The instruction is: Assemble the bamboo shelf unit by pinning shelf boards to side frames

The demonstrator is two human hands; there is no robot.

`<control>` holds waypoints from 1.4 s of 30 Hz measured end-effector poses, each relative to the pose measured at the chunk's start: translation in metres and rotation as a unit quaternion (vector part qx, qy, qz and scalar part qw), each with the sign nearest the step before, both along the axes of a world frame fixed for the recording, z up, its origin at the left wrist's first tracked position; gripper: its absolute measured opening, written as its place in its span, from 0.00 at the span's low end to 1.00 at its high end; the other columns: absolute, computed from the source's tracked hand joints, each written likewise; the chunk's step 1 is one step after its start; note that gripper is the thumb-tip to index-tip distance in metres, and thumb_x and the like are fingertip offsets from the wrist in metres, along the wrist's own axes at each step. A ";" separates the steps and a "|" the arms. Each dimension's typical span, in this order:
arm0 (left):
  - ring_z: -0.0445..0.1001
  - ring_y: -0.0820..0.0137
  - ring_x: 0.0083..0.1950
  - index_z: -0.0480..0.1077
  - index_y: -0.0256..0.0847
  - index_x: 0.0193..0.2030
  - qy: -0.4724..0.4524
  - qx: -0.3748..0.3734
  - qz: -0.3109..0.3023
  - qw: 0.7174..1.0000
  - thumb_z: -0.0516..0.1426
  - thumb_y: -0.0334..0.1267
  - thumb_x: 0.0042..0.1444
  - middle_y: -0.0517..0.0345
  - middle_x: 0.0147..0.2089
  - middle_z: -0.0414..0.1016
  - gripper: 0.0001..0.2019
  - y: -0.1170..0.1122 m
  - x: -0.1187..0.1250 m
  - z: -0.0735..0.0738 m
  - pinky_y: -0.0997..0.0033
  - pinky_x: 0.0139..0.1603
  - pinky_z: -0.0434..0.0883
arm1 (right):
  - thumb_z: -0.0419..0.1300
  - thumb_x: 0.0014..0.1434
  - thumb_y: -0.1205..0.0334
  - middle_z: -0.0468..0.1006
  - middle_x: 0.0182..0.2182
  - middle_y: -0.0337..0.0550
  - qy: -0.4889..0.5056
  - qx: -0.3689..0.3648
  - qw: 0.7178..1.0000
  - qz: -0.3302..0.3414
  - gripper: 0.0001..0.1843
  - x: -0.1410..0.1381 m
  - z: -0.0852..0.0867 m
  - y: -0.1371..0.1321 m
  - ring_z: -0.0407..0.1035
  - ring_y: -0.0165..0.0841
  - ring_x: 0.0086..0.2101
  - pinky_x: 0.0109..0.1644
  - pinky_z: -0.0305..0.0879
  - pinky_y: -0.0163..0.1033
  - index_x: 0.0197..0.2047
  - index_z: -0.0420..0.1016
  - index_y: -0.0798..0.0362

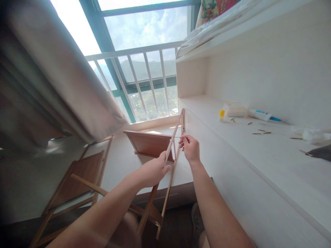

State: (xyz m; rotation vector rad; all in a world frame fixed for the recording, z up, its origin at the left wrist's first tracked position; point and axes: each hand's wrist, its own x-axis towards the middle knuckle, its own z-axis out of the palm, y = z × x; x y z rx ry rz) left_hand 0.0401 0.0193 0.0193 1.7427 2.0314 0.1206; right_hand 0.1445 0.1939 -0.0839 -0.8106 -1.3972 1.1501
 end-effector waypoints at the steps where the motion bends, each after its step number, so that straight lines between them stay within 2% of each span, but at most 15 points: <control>1: 0.76 0.52 0.45 0.54 0.40 0.56 -0.001 0.001 -0.001 1.000 0.46 0.46 0.63 0.40 0.48 0.76 0.18 0.000 0.000 0.000 0.60 0.41 0.69 | 0.59 0.58 0.46 0.78 0.25 0.45 0.001 0.000 1.000 -0.001 0.20 -0.001 -0.001 0.000 0.71 0.30 0.20 0.18 0.63 0.32 0.35 0.75 0.57; 16: 0.76 0.53 0.44 0.55 0.39 0.56 -0.001 -0.002 0.004 1.000 0.46 0.45 0.63 0.40 0.46 0.76 0.18 0.000 0.002 0.004 0.62 0.38 0.69 | 0.58 0.59 0.45 0.78 0.27 0.44 0.012 0.033 0.999 -0.015 0.20 -0.002 -0.004 -0.006 0.71 0.29 0.21 0.20 0.63 0.33 0.37 0.76 0.55; 22: 0.76 0.52 0.44 0.55 0.39 0.56 -0.008 0.004 0.004 1.000 0.47 0.46 0.62 0.40 0.45 0.77 0.19 0.000 0.000 0.001 0.60 0.38 0.69 | 0.58 0.59 0.46 0.78 0.27 0.44 0.028 0.017 0.999 -0.009 0.19 -0.004 -0.007 -0.005 0.70 0.29 0.21 0.19 0.63 0.32 0.37 0.76 0.56; 28: 0.77 0.55 0.41 0.56 0.40 0.55 -0.007 0.007 0.003 1.000 0.47 0.46 0.62 0.43 0.44 0.77 0.18 -0.001 -0.001 0.000 0.63 0.36 0.69 | 0.58 0.58 0.45 0.78 0.27 0.45 0.030 0.013 0.999 -0.014 0.21 -0.005 -0.008 -0.005 0.70 0.29 0.21 0.19 0.63 0.32 0.37 0.76 0.56; 36: 0.76 0.51 0.45 0.55 0.41 0.56 -0.017 0.010 0.004 1.000 0.47 0.46 0.62 0.41 0.46 0.77 0.19 0.000 -0.001 0.000 0.60 0.40 0.69 | 0.58 0.59 0.45 0.78 0.27 0.45 0.028 0.017 0.999 -0.010 0.20 -0.004 -0.008 -0.005 0.70 0.29 0.21 0.19 0.62 0.32 0.37 0.76 0.56; 42: 0.77 0.52 0.44 0.55 0.40 0.56 -0.009 0.008 0.003 1.000 0.46 0.47 0.62 0.41 0.46 0.77 0.19 0.000 -0.001 -0.001 0.60 0.38 0.69 | 0.58 0.59 0.47 0.77 0.24 0.43 0.030 0.008 0.999 -0.007 0.19 -0.004 -0.011 -0.004 0.69 0.30 0.20 0.19 0.62 0.33 0.36 0.76 0.56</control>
